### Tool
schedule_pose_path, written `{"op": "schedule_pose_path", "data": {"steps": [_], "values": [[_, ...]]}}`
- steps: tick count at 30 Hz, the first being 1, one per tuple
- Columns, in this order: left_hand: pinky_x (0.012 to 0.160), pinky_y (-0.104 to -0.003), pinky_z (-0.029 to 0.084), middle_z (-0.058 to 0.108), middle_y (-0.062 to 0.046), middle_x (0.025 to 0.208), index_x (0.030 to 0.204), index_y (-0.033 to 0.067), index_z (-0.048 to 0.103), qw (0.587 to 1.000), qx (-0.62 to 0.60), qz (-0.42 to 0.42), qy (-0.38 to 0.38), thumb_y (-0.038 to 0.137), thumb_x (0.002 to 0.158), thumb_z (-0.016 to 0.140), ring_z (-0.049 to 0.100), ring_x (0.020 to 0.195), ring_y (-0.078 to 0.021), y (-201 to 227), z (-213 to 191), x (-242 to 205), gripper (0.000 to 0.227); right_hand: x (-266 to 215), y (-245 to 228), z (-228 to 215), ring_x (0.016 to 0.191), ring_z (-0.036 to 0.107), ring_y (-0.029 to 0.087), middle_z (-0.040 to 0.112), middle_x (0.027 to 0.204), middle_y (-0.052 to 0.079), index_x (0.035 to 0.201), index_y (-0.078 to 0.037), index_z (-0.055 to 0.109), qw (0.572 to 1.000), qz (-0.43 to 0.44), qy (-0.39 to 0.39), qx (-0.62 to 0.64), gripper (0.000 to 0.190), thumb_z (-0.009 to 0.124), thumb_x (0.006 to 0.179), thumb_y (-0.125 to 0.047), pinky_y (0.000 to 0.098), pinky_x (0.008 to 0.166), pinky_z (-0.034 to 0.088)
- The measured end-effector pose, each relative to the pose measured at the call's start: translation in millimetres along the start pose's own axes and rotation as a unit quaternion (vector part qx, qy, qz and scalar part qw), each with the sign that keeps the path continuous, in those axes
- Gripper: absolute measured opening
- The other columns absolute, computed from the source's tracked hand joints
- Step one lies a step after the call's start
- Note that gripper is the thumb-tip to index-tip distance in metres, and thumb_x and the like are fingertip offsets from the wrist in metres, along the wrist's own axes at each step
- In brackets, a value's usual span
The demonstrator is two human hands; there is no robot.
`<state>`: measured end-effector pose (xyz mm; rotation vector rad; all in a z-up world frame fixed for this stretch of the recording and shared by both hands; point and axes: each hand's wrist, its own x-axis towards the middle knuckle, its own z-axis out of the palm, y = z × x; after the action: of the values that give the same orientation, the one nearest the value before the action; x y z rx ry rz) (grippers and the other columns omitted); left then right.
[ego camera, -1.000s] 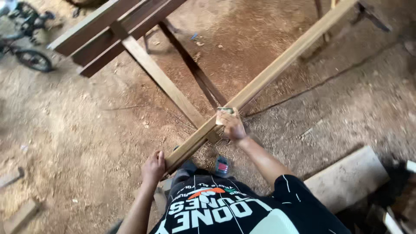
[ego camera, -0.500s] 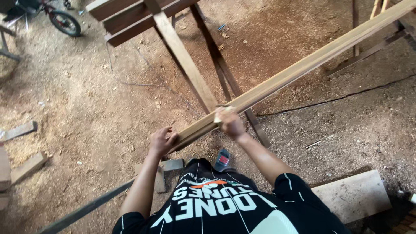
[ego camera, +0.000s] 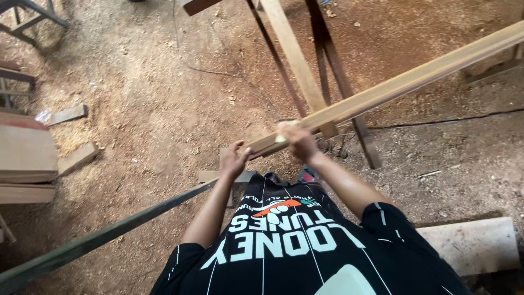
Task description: The person sands the surface and edges of a large rectangular wooden frame by hand using a small piece of sandpaper, moving along the rails and into the corners.
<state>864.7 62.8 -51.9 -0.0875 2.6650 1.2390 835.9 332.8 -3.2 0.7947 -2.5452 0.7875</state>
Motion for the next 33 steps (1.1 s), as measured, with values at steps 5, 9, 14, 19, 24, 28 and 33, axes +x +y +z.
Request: {"op": "schedule_pose_path", "data": {"steps": [5, 9, 14, 19, 24, 28, 33], "values": [[0.096, -0.04, 0.052, 0.069, -0.014, 0.122, 0.123, 0.0122, 0.067, 0.994, -0.101, -0.033, -0.009, 0.042, 0.09, 0.064, 0.065, 0.115, -0.0272, -4, 8, -9, 0.044, 2, -38, 36, 0.105, 0.069, 0.023, 0.073, 0.111, 0.016, 0.102, -0.003, 0.071, 0.991, 0.032, -0.115, -0.057, 0.02, 0.052, 0.098, 0.001, 0.0365, 0.091, 0.059], [0.096, -0.034, 0.052, 0.07, -0.012, 0.12, 0.123, 0.0119, 0.067, 0.99, -0.144, 0.009, -0.002, 0.033, 0.093, 0.061, 0.067, 0.113, -0.0232, -11, 12, -2, 0.036, -4, -57, 50, 0.117, 0.065, 0.026, 0.072, 0.119, 0.017, 0.109, 0.0, 0.073, 0.996, -0.086, -0.02, 0.017, 0.032, 0.053, 0.083, 0.003, 0.0485, 0.101, 0.049], [0.093, -0.032, 0.051, 0.072, -0.013, 0.113, 0.117, 0.0076, 0.071, 0.981, -0.19, 0.036, 0.022, 0.027, 0.096, 0.06, 0.068, 0.106, -0.0219, -23, 18, 3, 0.03, -17, -17, 15, 0.124, 0.061, 0.025, 0.066, 0.128, 0.016, 0.114, -0.001, 0.069, 0.997, -0.018, -0.062, -0.039, 0.022, 0.055, 0.097, -0.002, 0.0478, 0.114, 0.043], [0.09, -0.032, 0.052, 0.074, -0.011, 0.107, 0.113, 0.0058, 0.072, 0.974, -0.22, 0.032, 0.038, 0.024, 0.096, 0.058, 0.069, 0.1, -0.021, -30, 27, 0, 0.028, -5, -63, 44, 0.123, 0.062, 0.027, 0.07, 0.123, 0.017, 0.109, 0.0, 0.071, 0.997, -0.014, -0.068, -0.037, 0.029, 0.052, 0.089, 0.006, 0.0487, 0.114, 0.042], [0.091, -0.033, 0.051, 0.073, -0.01, 0.109, 0.115, 0.0076, 0.072, 0.969, -0.243, 0.04, 0.034, 0.023, 0.096, 0.058, 0.067, 0.102, -0.0193, -33, 27, 2, 0.028, -1, -65, 40, 0.12, 0.064, 0.023, 0.072, 0.122, 0.013, 0.114, -0.006, 0.071, 0.989, -0.137, -0.048, -0.042, 0.029, 0.049, 0.098, 0.006, 0.0417, 0.111, 0.05], [0.089, -0.033, 0.053, 0.073, -0.009, 0.11, 0.114, 0.0097, 0.073, 0.961, -0.275, -0.024, 0.011, 0.025, 0.095, 0.057, 0.066, 0.102, -0.0188, -29, 25, 2, 0.03, 10, -31, 15, 0.108, 0.068, 0.024, 0.073, 0.113, 0.015, 0.104, -0.001, 0.071, 0.998, -0.053, -0.027, -0.014, 0.021, 0.052, 0.097, 0.002, 0.0392, 0.095, 0.055], [0.092, -0.032, 0.052, 0.068, -0.009, 0.116, 0.117, 0.0063, 0.069, 0.933, -0.359, -0.028, -0.003, 0.026, 0.097, 0.049, 0.064, 0.104, -0.0186, -23, 27, 0, 0.034, 24, -73, 51, 0.105, 0.068, 0.024, 0.071, 0.112, 0.012, 0.104, -0.005, 0.07, 0.972, 0.049, -0.228, -0.032, 0.028, 0.043, 0.103, 0.002, 0.0359, 0.092, 0.057]]}}
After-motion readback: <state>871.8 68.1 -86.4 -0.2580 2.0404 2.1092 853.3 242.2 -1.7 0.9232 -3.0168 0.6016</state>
